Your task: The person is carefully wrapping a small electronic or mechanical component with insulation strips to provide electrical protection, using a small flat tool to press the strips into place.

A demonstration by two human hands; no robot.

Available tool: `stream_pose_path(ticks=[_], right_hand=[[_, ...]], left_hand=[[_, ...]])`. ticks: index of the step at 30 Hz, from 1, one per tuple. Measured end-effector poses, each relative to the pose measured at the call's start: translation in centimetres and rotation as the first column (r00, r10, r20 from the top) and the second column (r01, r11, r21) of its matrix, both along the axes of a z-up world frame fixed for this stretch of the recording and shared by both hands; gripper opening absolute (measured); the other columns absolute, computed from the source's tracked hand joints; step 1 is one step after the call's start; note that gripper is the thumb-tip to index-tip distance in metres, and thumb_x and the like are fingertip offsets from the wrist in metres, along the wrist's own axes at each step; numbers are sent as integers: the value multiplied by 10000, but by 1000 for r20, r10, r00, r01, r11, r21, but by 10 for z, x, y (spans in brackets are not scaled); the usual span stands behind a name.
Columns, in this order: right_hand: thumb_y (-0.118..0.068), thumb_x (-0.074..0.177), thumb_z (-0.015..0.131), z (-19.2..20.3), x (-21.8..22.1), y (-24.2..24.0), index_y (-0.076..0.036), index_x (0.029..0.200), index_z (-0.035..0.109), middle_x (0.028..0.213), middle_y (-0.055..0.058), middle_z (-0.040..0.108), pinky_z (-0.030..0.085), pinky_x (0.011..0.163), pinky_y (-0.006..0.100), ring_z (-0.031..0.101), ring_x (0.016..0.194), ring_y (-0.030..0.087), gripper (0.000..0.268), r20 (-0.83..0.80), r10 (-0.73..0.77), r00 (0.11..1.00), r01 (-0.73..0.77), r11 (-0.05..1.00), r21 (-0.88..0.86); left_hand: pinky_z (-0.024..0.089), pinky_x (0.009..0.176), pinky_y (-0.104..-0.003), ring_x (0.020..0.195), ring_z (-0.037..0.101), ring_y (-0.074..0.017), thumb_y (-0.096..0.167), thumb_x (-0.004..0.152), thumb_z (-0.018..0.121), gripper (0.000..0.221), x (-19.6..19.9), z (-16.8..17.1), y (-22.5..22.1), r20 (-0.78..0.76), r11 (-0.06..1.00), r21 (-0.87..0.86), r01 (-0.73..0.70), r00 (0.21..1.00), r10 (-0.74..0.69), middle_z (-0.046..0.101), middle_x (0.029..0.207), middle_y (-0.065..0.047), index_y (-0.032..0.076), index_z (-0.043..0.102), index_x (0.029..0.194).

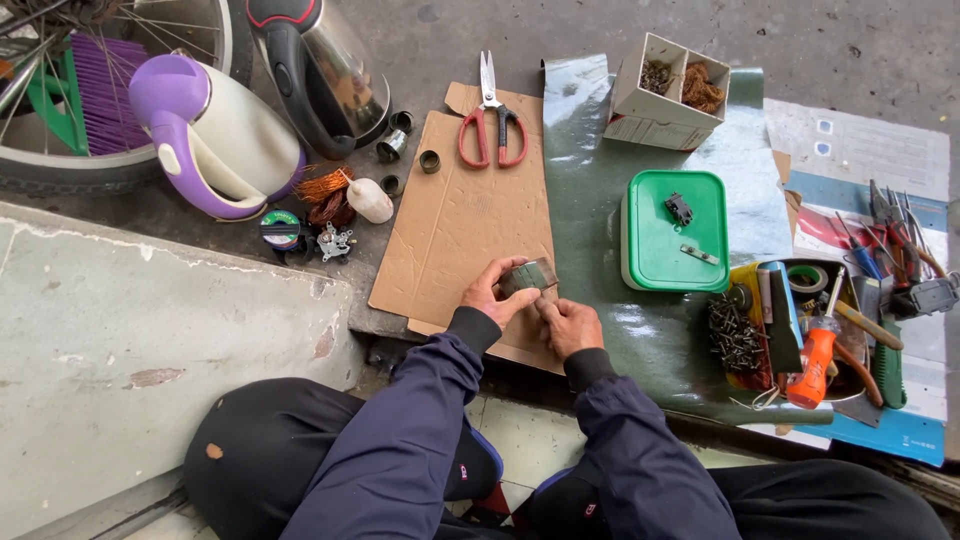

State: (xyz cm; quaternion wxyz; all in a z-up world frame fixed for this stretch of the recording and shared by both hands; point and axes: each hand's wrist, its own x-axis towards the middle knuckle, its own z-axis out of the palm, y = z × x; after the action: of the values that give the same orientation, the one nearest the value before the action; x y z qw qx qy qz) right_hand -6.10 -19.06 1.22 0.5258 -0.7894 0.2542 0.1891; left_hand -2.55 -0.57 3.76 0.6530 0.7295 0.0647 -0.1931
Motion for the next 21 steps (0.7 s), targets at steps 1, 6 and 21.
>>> stream_pose_path(ticks=[1,6,21], right_hand=[[-489,971,775,5,-7,-5,-147,765,817,610,86,741,586,640,349,720,580,201,402,0,5,1000,-5,1000,-4],[-366,979,768,47,-42,-18,-78,740,796,567,106,717,521,553,284,662,521,185,376,-35,-65,997,67,996,62],[-337,956,812,155,-18,9,-129,655,776,531,68,655,434,535,279,536,523,161,368,176,46,983,-36,998,-57]], left_hand=[[490,1266,-476,1501,572,-336,416,903,955,694,0,6,1,0,1000,-4,-5,1000,5,695,1514,-105,283,666,1520],[521,1242,-507,1491,589,-354,435,954,888,588,-2,23,5,53,989,127,72,995,-80,724,1504,-82,307,652,1477],[537,1210,-509,1440,642,-346,500,921,903,589,5,4,10,61,976,196,98,992,-112,765,1448,-39,338,640,1423]])
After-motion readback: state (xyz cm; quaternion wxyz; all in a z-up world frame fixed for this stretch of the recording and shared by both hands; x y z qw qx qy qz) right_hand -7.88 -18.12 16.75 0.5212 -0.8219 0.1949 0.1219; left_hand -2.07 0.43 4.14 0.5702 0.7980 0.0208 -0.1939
